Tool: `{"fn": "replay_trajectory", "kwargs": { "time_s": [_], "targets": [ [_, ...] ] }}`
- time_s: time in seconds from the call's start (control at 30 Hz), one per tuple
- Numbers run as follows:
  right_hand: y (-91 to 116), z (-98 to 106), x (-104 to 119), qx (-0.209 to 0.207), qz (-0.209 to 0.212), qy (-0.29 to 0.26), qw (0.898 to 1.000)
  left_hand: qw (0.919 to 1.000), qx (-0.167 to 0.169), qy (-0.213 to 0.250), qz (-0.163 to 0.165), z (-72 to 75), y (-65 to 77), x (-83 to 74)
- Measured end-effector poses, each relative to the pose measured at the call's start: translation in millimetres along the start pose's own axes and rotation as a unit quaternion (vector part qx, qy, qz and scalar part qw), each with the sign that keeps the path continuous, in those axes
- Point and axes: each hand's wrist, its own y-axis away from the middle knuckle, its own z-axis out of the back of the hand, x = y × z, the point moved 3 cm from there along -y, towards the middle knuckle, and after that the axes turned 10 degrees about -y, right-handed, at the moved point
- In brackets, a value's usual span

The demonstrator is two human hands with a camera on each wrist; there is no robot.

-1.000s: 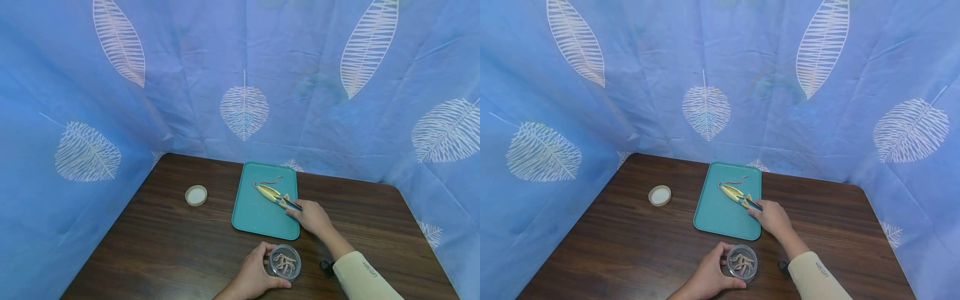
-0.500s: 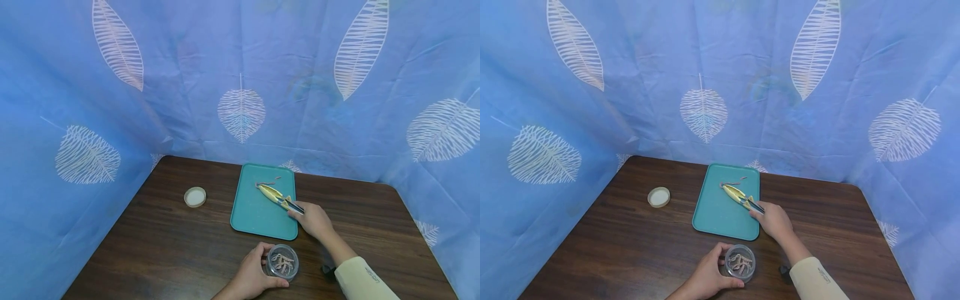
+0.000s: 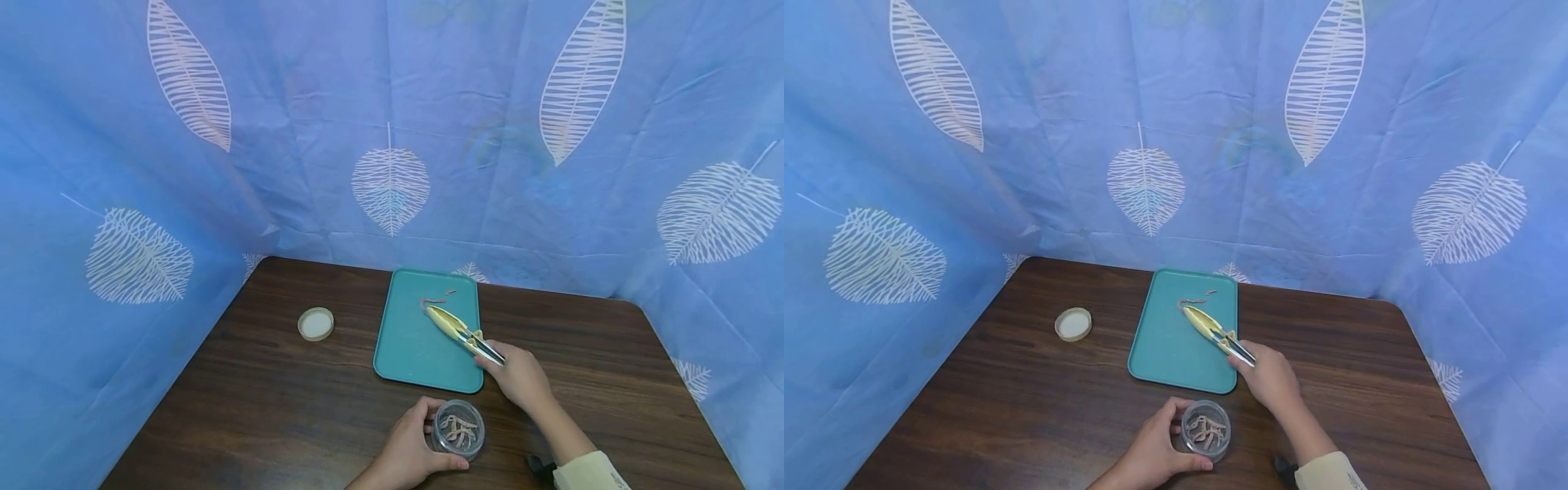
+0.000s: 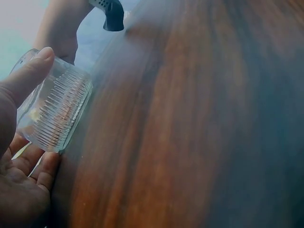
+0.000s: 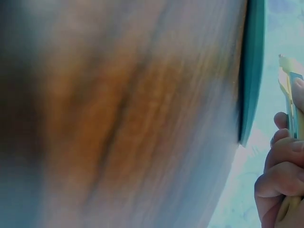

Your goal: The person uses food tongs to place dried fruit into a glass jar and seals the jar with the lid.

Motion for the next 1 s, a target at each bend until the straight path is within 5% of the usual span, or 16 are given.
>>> {"fn": "replay_trajectory", "kwargs": {
  "time_s": [0.5, 1.0],
  "targets": [
    [49.3, 15.6, -9.0, -0.005, -0.002, 0.011, 1.0, 0.9999, -0.009, -0.002, -0.003, 0.0, 1.0, -2.8],
    [100.2, 31.1, -25.5, 0.018, -0.065, 0.027, 0.997, 0.9995, -0.022, 0.001, -0.022, -0.7, 2.5, -2.4]
  ]
}}
